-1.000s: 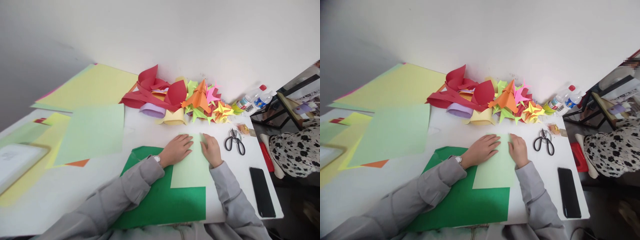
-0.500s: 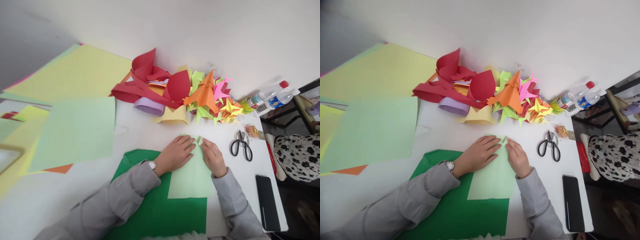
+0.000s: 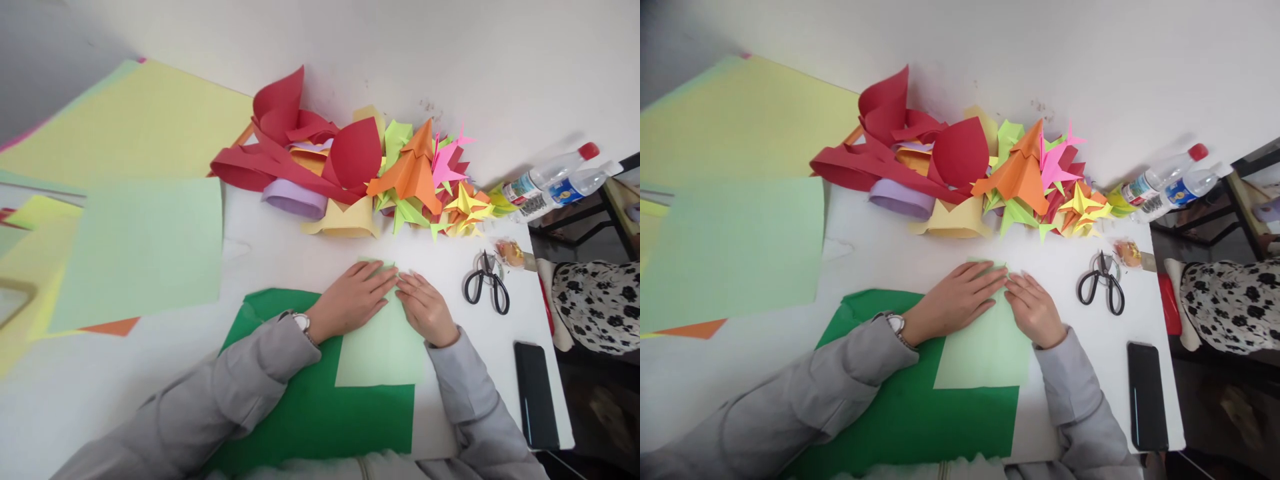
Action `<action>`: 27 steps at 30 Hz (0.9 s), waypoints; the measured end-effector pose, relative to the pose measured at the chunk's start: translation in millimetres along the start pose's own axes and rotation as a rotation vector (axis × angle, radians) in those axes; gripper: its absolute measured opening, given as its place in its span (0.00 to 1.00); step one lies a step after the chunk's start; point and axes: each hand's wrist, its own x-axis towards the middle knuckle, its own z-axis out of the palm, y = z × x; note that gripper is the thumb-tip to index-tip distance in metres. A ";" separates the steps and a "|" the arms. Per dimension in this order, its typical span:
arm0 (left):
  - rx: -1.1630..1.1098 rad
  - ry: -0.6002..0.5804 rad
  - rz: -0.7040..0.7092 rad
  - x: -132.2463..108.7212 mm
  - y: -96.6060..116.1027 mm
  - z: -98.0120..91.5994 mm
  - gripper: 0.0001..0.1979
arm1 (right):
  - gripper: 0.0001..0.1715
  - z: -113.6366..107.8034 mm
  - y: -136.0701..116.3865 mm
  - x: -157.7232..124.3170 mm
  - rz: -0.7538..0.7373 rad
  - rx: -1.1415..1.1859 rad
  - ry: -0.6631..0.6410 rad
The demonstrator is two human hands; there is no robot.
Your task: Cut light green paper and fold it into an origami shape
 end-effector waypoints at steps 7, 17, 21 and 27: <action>-0.002 -0.006 0.013 -0.3 -1.1 2.5 0.19 | 0.15 -1.0 2.3 -3.5 0.038 0.040 -0.026; 0.013 0.003 0.007 -0.6 -1.5 3.1 0.19 | 0.14 0.0 4.3 -5.3 0.001 0.047 -0.007; 0.019 -0.003 0.027 -0.9 -1.6 4.3 0.18 | 0.14 0.4 4.6 -5.7 0.010 0.057 -0.015; 0.025 0.013 0.044 -1.8 -2.4 5.6 0.18 | 0.14 0.2 5.0 -6.3 0.011 0.062 -0.025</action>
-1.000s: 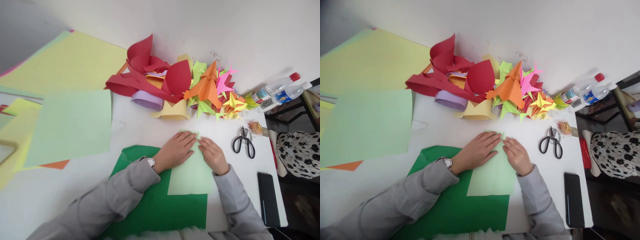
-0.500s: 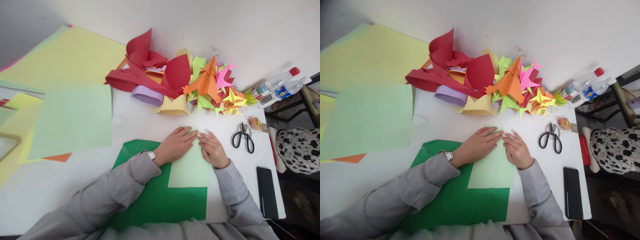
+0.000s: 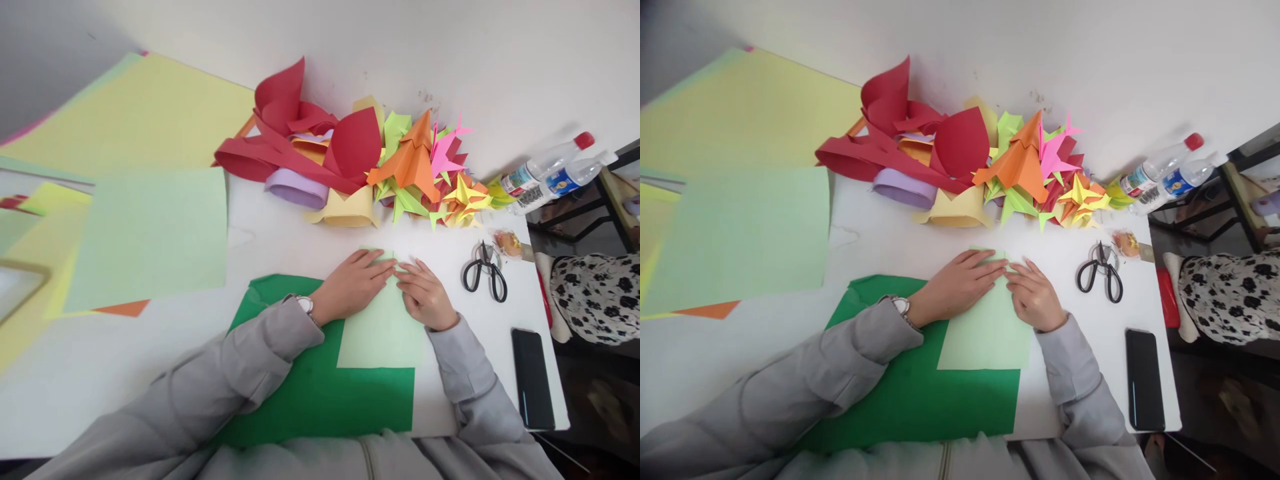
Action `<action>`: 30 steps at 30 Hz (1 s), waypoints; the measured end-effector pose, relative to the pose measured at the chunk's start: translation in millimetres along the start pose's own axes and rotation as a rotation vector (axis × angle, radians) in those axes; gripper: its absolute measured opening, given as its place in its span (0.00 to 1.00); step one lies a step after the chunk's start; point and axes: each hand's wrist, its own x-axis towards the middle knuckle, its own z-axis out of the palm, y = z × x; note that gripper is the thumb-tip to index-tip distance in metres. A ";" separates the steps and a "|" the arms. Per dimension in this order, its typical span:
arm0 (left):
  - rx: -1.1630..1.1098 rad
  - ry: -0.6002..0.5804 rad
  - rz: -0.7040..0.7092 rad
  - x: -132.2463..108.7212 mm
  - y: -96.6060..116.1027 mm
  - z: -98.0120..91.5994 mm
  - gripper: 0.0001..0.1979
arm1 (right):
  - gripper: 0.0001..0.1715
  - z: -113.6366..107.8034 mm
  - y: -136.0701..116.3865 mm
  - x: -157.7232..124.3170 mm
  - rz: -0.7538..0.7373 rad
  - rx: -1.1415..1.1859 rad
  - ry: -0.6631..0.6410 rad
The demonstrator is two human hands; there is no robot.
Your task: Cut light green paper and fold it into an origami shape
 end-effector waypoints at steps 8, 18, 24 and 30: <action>-0.010 0.041 -0.008 0.8 0.1 0.3 0.17 | 0.16 -0.5 0.1 -0.6 0.004 -0.013 -0.031; -0.025 0.030 -0.023 0.3 0.2 1.6 0.18 | 0.16 -2.3 -0.6 -1.1 -0.004 -0.039 -0.072; -0.018 0.042 -0.021 0.7 0.1 2.1 0.17 | 0.15 -1.8 -1.8 -0.8 -0.016 -0.063 -0.086; -0.021 0.044 -0.015 0.9 -0.1 1.9 0.17 | 0.15 -1.4 -4.4 0.5 -0.024 -0.092 -0.078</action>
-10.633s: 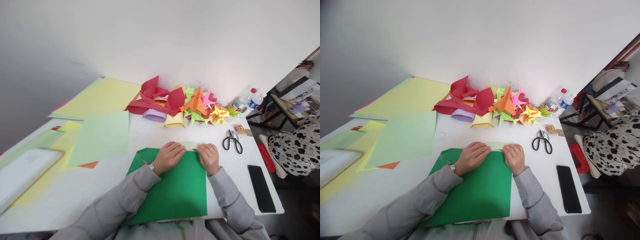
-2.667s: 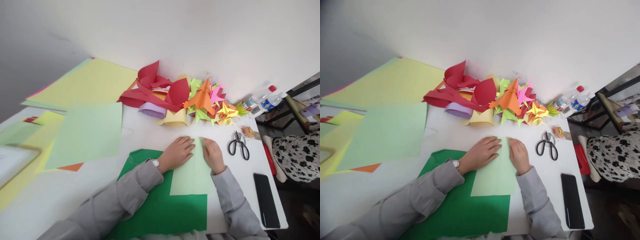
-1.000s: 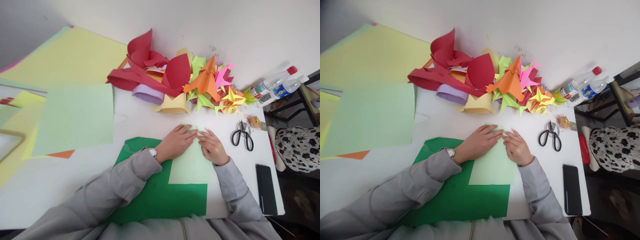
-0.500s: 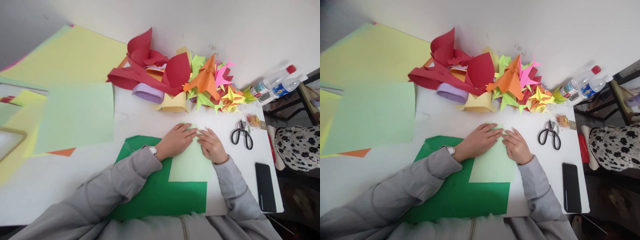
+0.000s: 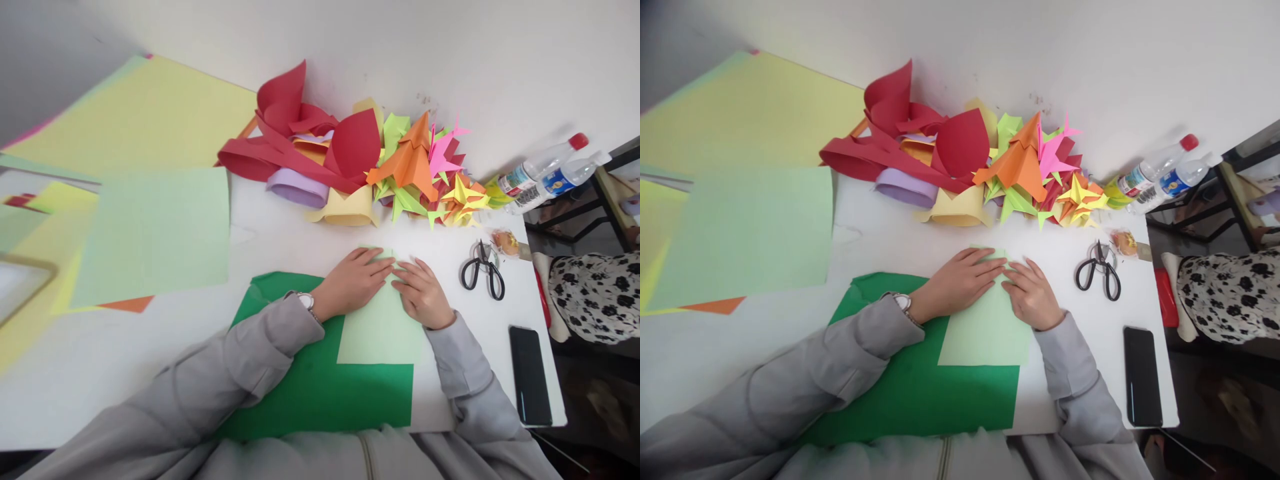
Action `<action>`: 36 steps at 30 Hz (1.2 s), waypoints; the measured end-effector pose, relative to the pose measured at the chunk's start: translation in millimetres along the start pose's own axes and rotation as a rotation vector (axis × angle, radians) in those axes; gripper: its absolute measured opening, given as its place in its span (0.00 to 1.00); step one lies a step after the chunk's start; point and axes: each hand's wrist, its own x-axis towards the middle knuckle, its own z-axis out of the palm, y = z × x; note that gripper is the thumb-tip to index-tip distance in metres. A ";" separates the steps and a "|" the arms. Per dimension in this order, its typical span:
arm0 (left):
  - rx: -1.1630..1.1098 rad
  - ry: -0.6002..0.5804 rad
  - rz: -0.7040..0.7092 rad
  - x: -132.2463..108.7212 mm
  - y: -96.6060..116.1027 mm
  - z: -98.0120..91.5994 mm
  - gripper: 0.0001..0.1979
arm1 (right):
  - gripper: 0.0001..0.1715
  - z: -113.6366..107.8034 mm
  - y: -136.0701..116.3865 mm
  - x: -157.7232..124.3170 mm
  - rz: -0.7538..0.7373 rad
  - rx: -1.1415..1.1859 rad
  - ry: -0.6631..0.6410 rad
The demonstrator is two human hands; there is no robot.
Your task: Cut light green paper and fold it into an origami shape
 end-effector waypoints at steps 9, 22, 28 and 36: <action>0.016 0.007 0.001 0.6 1.2 -1.9 0.16 | 0.16 -3.5 -3.3 3.5 0.025 -0.034 -0.029; 0.088 0.175 -0.427 1.5 -1.4 -11.8 0.18 | 0.15 -4.6 -4.5 4.9 0.026 -0.040 -0.030; 0.005 0.231 -0.537 -0.4 -9.7 -4.2 0.21 | 0.15 -5.8 -5.4 5.5 0.025 -0.051 -0.029; -0.327 0.356 -0.274 -3.2 -10.0 -6.5 0.19 | 0.15 -5.9 -5.3 5.3 0.027 -0.055 -0.031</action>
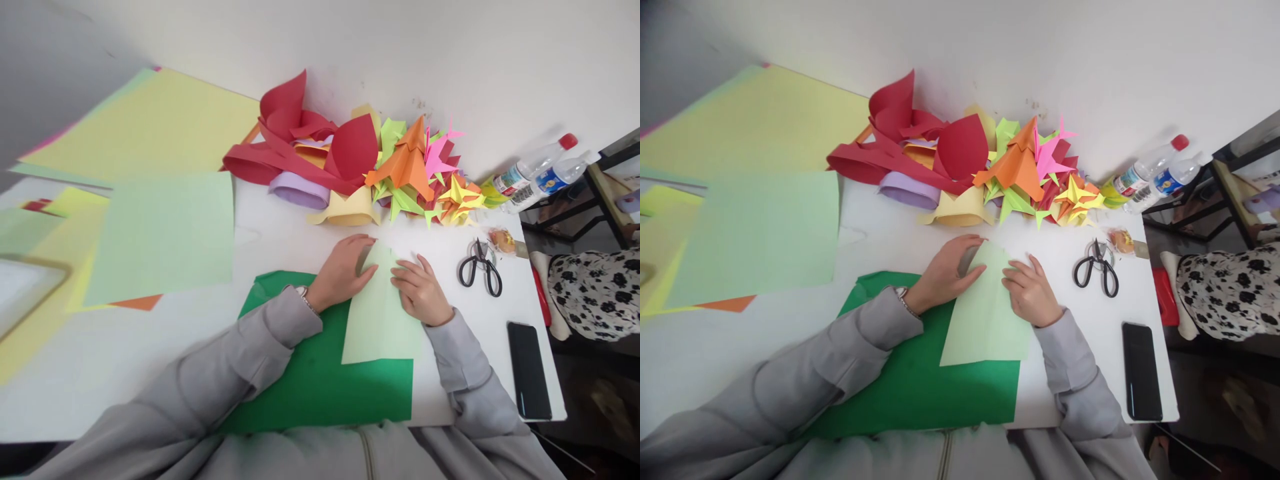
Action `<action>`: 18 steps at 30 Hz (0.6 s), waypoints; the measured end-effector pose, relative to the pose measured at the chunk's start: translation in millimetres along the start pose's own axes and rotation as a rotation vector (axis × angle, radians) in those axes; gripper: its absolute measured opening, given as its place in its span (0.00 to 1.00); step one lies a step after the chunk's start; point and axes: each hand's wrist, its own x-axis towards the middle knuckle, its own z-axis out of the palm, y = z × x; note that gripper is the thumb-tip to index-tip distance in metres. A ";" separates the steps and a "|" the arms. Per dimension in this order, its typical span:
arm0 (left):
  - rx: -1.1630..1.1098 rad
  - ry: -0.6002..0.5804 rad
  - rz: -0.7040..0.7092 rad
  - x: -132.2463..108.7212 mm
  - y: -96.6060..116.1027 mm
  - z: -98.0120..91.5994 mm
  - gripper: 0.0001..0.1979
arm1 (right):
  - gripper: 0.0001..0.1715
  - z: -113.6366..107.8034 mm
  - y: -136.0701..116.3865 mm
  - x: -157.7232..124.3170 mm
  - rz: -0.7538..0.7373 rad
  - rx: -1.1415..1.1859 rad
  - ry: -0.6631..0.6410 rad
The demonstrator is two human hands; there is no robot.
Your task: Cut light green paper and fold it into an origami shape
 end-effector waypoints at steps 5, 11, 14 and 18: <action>-0.060 -0.176 0.269 -3.2 -1.0 1.9 0.22 | 0.15 0.1 0.3 -0.5 -0.007 -0.004 -0.013; 0.198 -0.257 0.445 -4.3 0.9 2.4 0.15 | 0.16 2.0 1.2 -2.0 0.002 -0.001 -0.016; 0.307 -0.253 0.488 -5.5 6.5 2.8 0.13 | 0.16 2.7 1.6 -2.9 0.005 0.000 -0.020; 0.382 -0.274 0.498 -9.2 12.7 3.8 0.13 | 0.16 2.9 1.6 -3.1 0.008 0.000 -0.015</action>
